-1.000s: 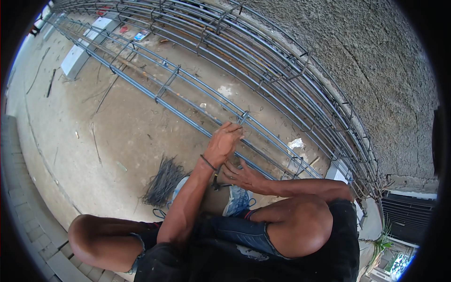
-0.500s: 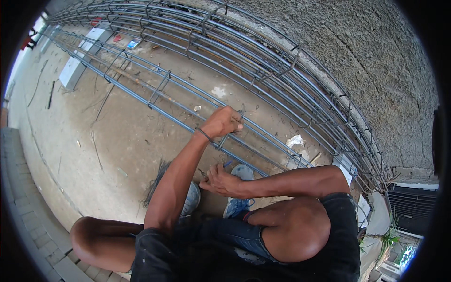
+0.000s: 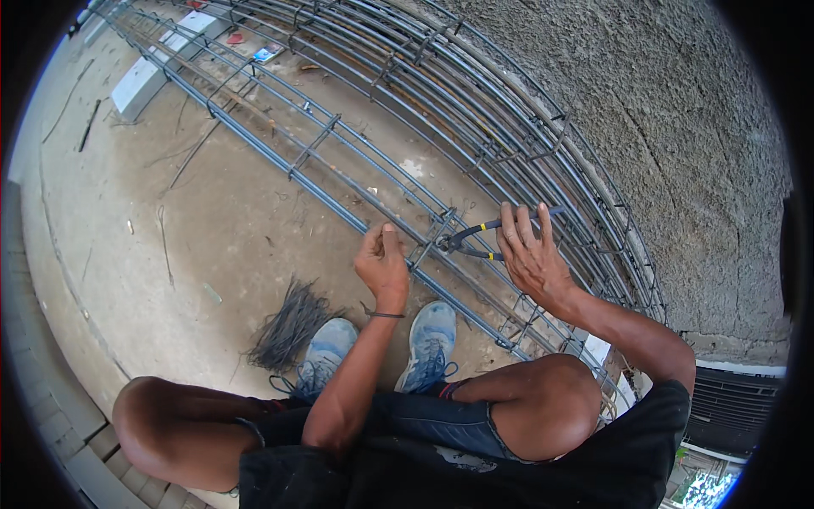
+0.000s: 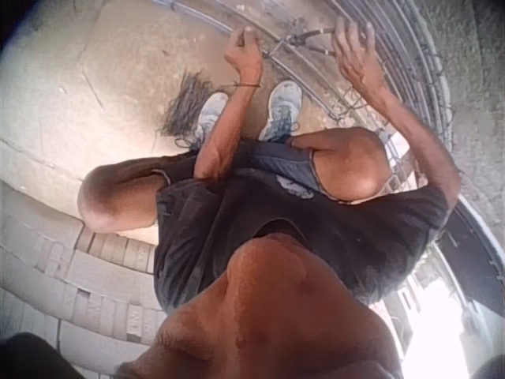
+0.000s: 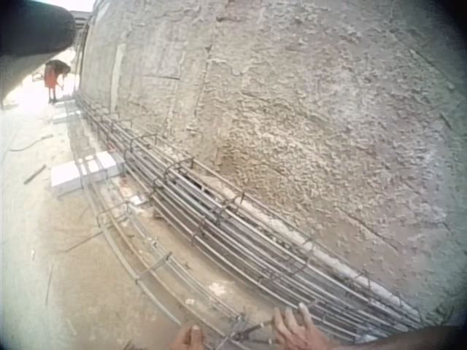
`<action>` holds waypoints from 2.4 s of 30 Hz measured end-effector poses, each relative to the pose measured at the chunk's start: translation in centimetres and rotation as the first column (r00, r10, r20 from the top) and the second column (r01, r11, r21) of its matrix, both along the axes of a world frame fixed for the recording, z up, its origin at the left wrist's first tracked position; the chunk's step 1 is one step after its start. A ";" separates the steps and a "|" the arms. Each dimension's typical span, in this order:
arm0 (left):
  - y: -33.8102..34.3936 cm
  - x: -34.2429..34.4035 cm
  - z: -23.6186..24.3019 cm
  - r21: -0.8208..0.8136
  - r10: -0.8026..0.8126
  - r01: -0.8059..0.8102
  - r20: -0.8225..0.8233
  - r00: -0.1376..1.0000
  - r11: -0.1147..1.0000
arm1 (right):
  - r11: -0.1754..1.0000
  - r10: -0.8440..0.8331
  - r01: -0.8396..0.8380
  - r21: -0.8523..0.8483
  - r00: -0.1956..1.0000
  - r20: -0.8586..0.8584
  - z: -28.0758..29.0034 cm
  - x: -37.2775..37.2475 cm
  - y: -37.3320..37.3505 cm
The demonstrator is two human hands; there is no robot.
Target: The person secures rebar together with wire ties using a pair of pliers.
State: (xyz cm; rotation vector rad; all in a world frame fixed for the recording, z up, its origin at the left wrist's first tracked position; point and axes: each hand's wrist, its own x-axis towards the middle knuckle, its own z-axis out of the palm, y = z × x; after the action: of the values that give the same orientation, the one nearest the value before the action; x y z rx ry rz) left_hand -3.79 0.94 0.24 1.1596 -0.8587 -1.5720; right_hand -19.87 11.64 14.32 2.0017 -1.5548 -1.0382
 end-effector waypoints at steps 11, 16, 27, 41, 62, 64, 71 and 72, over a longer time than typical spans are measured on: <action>7.7 -2.7 1.5 0.651 -0.070 0.386 -0.456 0.887 0.654 | 0.988 0.155 -0.155 0.011 0.986 -0.057 -0.1 -1.4 -1.4; 9.0 -3.8 0.8 0.565 0.031 0.557 -0.719 0.695 0.610 | 0.951 -0.286 0.161 0.265 0.785 0.549 -1.8 -3.9 -1.8; 6.3 -6.7 3.5 0.500 0.175 0.705 -0.857 0.484 0.503 | -0.041 -0.564 -0.213 0.976 -0.801 -0.199 -2.3 -2.8 1.0; 6.3 -11.0 5.5 0.919 0.451 0.160 -0.322 0.832 0.359 | 0.797 -0.583 0.585 0.147 0.686 0.436 -1.8 -1.9 2.6; 5.2 -11.0 5.6 0.888 0.513 0.335 -0.456 0.727 0.315 | 0.868 -0.494 0.488 0.093 0.828 0.265 -0.9 0.3 2.6; 6.1 -10.5 6.3 0.894 0.416 0.269 -0.411 0.811 0.358 | 0.770 -0.637 0.564 0.296 0.667 0.385 -0.3 -1.3 1.9; 10.7 -5.4 3.5 0.711 0.087 0.419 -0.556 0.826 0.565 | 0.172 -0.919 0.531 0.830 -0.217 0.329 -0.5 -1.8 1.1; 11.1 -5.4 3.5 0.707 0.050 0.465 -0.575 0.817 0.534 | 0.330 -0.898 0.566 0.756 -0.058 0.436 -1.7 -2.1 2.7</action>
State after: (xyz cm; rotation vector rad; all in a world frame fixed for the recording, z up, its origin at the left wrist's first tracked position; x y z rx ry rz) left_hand -9.24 12.06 3.70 1.1170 0.2299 -2.4988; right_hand -21.96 14.35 12.63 1.7550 -3.6680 -0.5306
